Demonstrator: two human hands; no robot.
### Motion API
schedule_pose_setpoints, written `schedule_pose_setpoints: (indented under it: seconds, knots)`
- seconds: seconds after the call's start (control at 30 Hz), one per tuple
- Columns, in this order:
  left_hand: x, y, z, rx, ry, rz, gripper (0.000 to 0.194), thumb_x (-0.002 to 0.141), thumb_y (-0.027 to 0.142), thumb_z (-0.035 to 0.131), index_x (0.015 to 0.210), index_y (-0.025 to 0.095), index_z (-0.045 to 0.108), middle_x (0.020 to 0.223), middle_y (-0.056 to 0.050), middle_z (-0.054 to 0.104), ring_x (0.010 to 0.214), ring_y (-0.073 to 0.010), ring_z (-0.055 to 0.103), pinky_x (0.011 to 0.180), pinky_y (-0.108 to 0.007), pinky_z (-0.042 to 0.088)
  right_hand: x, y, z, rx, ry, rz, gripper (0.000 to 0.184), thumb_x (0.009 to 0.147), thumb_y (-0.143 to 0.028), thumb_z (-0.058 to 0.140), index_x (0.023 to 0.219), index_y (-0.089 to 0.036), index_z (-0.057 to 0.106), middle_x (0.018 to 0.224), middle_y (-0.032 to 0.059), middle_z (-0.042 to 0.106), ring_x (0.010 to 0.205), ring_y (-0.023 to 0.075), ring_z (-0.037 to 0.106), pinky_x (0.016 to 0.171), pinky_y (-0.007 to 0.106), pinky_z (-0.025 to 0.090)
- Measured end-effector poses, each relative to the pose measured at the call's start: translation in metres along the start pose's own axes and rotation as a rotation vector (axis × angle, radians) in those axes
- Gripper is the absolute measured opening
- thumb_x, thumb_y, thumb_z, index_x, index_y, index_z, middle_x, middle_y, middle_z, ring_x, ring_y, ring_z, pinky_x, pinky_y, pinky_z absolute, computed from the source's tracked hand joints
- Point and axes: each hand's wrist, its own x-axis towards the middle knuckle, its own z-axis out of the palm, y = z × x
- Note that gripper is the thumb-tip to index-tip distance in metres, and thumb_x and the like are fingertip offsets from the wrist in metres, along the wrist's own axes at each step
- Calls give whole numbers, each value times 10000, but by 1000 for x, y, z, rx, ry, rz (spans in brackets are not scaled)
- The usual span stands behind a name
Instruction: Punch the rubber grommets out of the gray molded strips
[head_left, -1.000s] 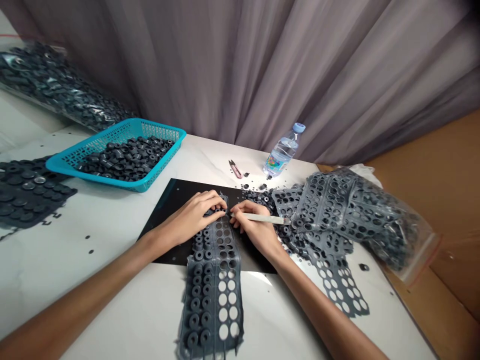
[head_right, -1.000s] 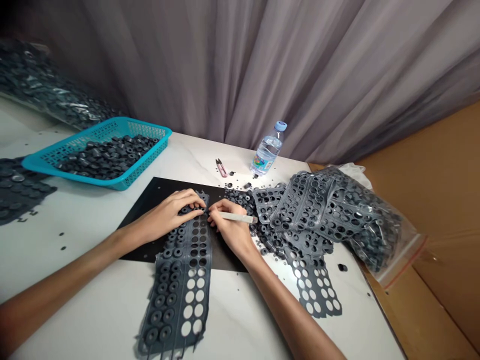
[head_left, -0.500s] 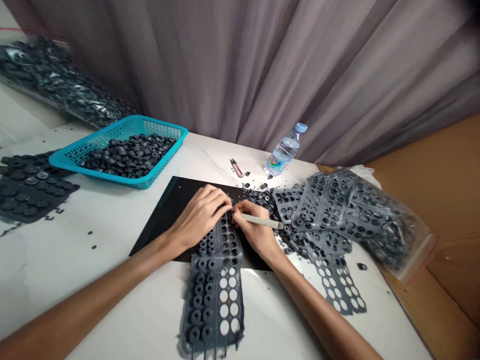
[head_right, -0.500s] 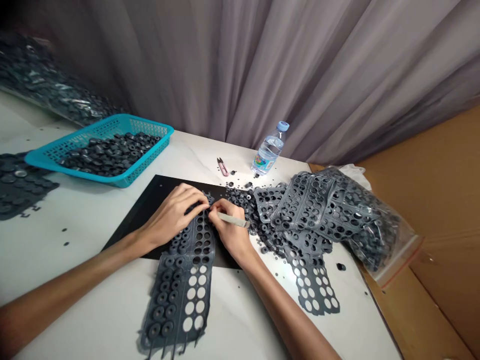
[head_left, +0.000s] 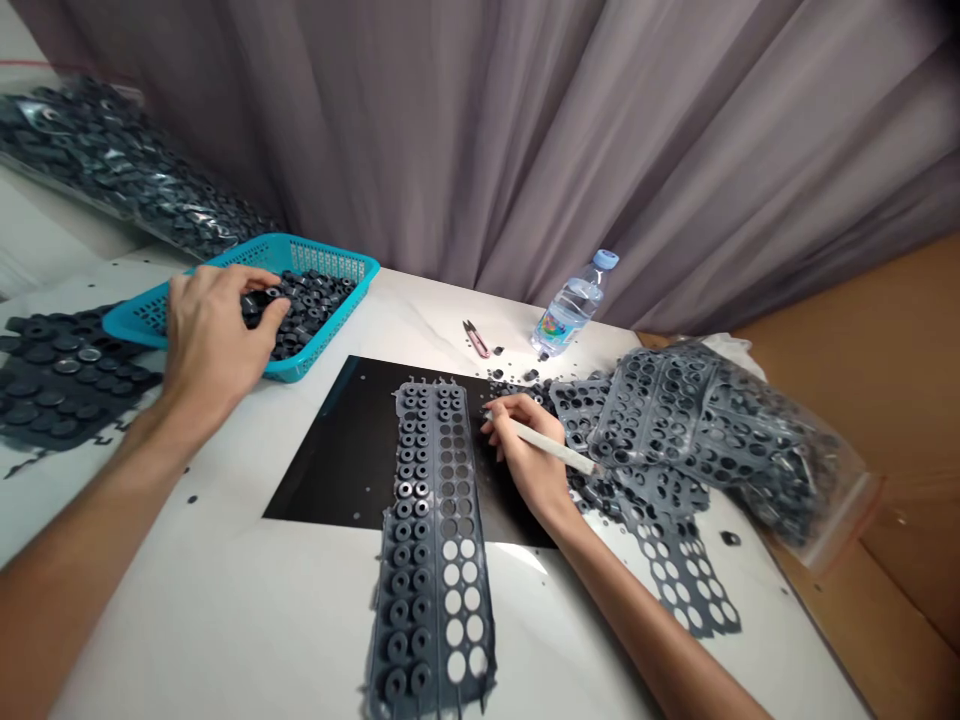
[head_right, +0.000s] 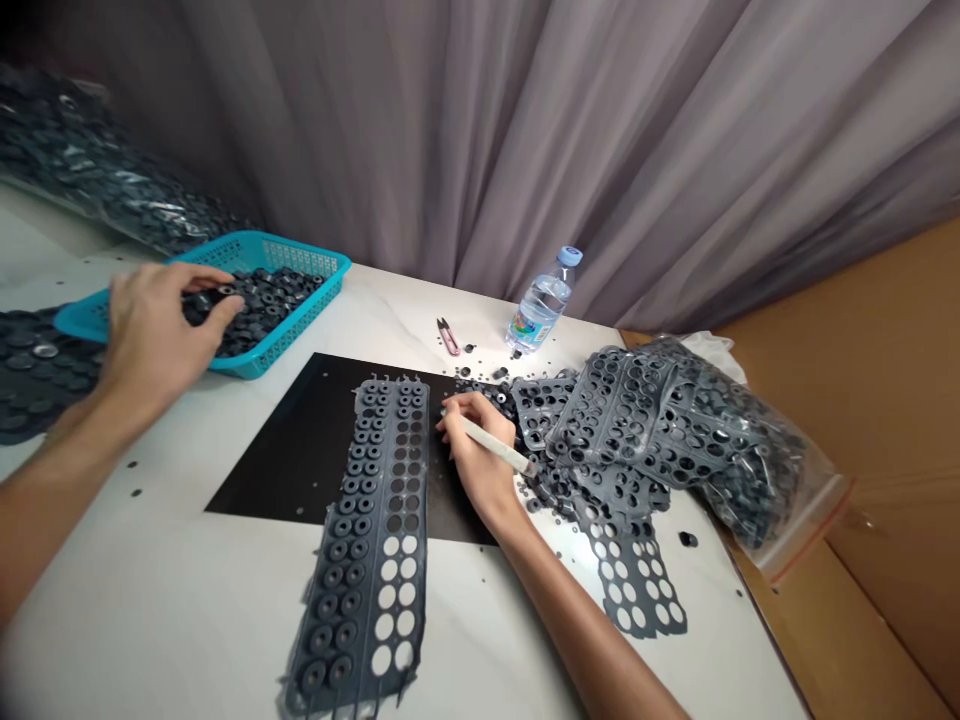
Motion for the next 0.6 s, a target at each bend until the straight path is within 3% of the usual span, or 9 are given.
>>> schedule_pose_setpoints:
  seconds: [0.07, 0.2, 0.27, 0.33, 0.43, 0.6]
  knots:
    - [-4, 11, 2, -13, -15, 24, 368, 1022, 529, 506, 1198, 247, 665, 1179, -70, 665, 1265, -317, 541, 1025, -576, 365, 1, -3, -1, -13, 5, -21, 229, 979, -421, 586, 951, -205, 659, 741, 20, 676, 585, 141, 596, 471, 222, 463]
    - [-22, 62, 9, -70, -68, 104, 319, 1031, 419, 528, 1257, 220, 636, 1302, -85, 606, 1313, -346, 471, 1035, -548, 356, 7, -10, -1, 39, -123, 19, 233, 965, -418, 602, 937, -193, 654, 757, 25, 686, 571, 135, 610, 455, 217, 490]
    - [-36, 88, 17, -117, -174, 198, 246, 1038, 330, 507, 1219, 229, 640, 1231, -88, 633, 1228, -329, 521, 1036, -519, 384, 9, -13, 1, 64, -222, 67, 219, 952, -397, 615, 919, -183, 651, 749, 23, 691, 558, 127, 622, 474, 216, 521]
    - [-52, 107, 28, -204, -363, 316, 214, 1055, 269, 471, 1178, 227, 641, 1144, -74, 663, 1113, -281, 572, 1005, -469, 425, 12, -13, 5, 86, -284, 95, 196, 937, -368, 629, 905, -176, 648, 739, 17, 693, 544, 118, 627, 497, 219, 547]
    - [-73, 118, 44, -300, -571, 378, 188, 1057, 233, 477, 1137, 216, 646, 1109, -56, 669, 1042, -241, 594, 973, -415, 461, 15, -9, 13, 130, -296, 88, 175, 923, -343, 631, 897, -171, 643, 738, 15, 697, 547, 118, 636, 517, 227, 571]
    - [-83, 112, 54, -353, -641, 352, 191, 1054, 214, 489, 1153, 218, 652, 1119, -44, 671, 1055, -235, 587, 983, -398, 470, 17, 0, 21, 124, -239, 68, 143, 897, -315, 628, 884, -173, 645, 713, 7, 686, 543, 121, 622, 476, 211, 540]
